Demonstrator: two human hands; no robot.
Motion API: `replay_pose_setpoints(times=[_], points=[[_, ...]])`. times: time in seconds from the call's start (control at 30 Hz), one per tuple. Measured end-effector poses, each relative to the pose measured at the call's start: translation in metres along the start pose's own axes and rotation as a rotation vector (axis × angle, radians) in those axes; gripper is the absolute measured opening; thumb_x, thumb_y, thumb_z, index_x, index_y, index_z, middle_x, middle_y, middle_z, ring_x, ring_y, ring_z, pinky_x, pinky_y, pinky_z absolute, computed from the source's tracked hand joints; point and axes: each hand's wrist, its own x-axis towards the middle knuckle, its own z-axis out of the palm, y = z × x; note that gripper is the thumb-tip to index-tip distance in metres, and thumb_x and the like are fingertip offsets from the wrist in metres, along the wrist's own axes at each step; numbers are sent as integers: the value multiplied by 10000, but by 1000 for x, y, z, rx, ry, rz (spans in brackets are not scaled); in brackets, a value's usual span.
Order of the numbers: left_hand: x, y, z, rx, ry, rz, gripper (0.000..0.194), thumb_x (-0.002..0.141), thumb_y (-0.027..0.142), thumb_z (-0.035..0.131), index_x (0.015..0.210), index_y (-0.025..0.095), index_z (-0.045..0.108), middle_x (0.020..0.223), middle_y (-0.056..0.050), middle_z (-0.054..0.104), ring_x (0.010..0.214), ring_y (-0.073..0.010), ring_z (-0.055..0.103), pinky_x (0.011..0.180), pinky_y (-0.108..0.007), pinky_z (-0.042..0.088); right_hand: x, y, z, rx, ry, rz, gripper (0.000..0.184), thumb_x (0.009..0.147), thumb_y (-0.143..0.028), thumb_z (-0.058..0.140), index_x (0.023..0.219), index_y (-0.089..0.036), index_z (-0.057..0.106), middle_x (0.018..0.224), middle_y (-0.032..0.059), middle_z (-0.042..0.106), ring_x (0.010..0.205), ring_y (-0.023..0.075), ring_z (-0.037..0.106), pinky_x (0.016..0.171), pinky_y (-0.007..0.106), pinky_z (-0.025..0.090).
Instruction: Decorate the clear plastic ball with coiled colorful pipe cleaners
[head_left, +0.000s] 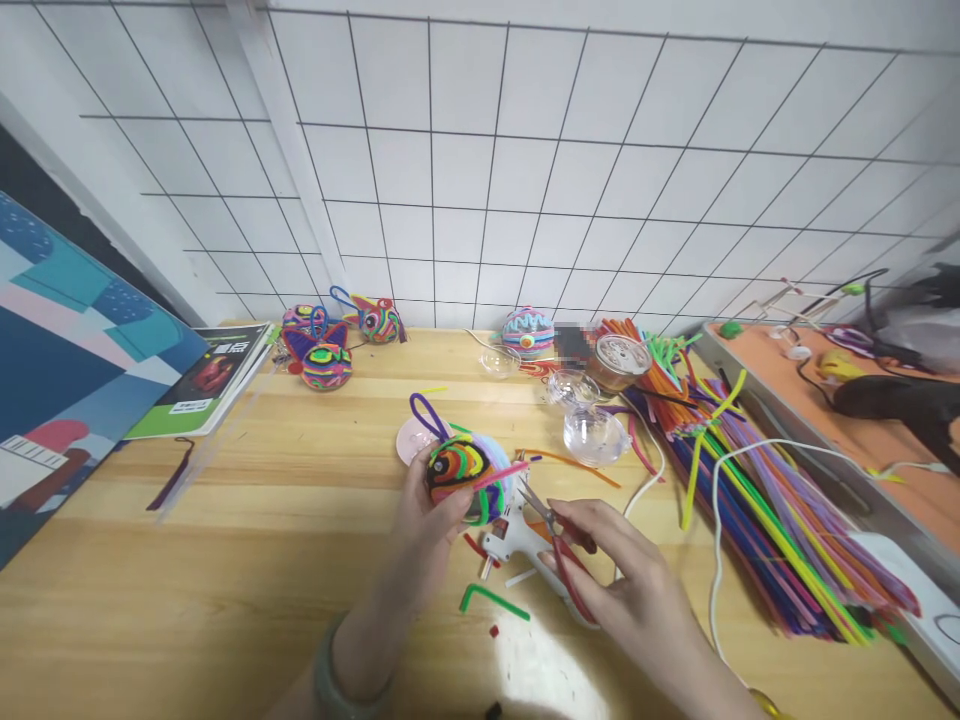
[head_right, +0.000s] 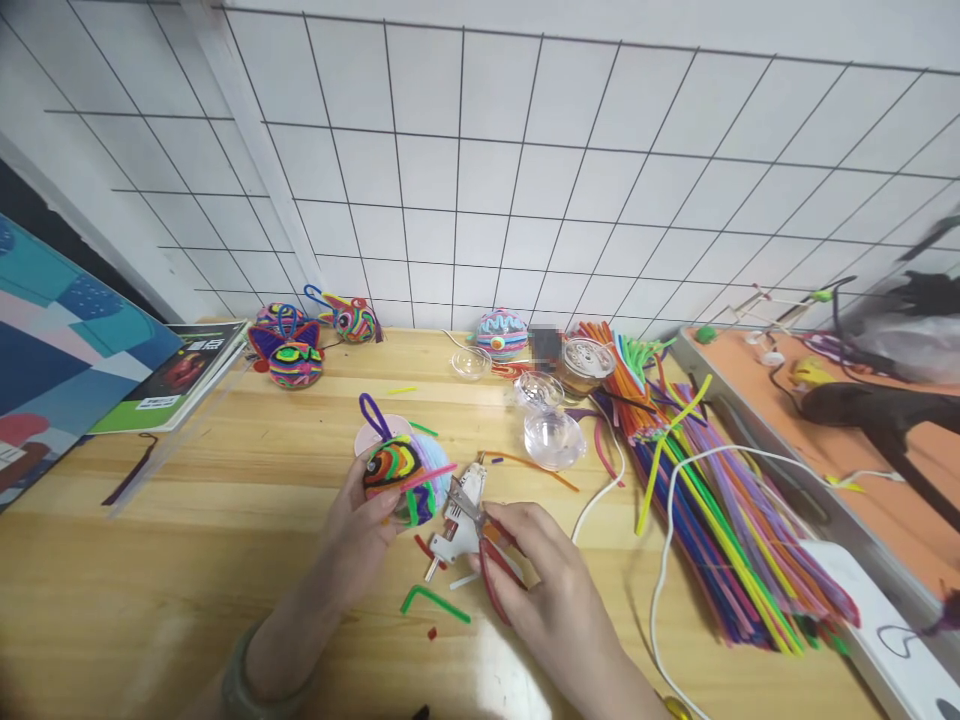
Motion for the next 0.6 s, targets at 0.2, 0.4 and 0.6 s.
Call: replay_pose_setpoints(times=[0.2,0.4,0.6], points=[[-3,0,2,94,73,43,619,651,238,767,1204,219,487,1106,-77,634,1032,-257,609,877,-396,502,5,-13,4,-108,19,-71,332,894,-168,550,1222,-213,518,1016,95,666,866,194,656,735,305,563],[-6,-1,1,135,70,56,633,647,237,768,1207,220,475,1112,-70,626,1031,-245,603,901,-388,486,5,-11,6,-155,-4,-95,351,894,-155,541,1234,-215,478,1037,98,658,907,210,649,768,333,560],[-2,0,1,96,88,48,618,647,247,766,1189,213,471,1079,-62,629,994,-230,610,883,-397,497,2,-9,6,-149,-61,-30,356,892,-178,550,1232,-219,448,1066,102,615,960,225,613,809,372,542]])
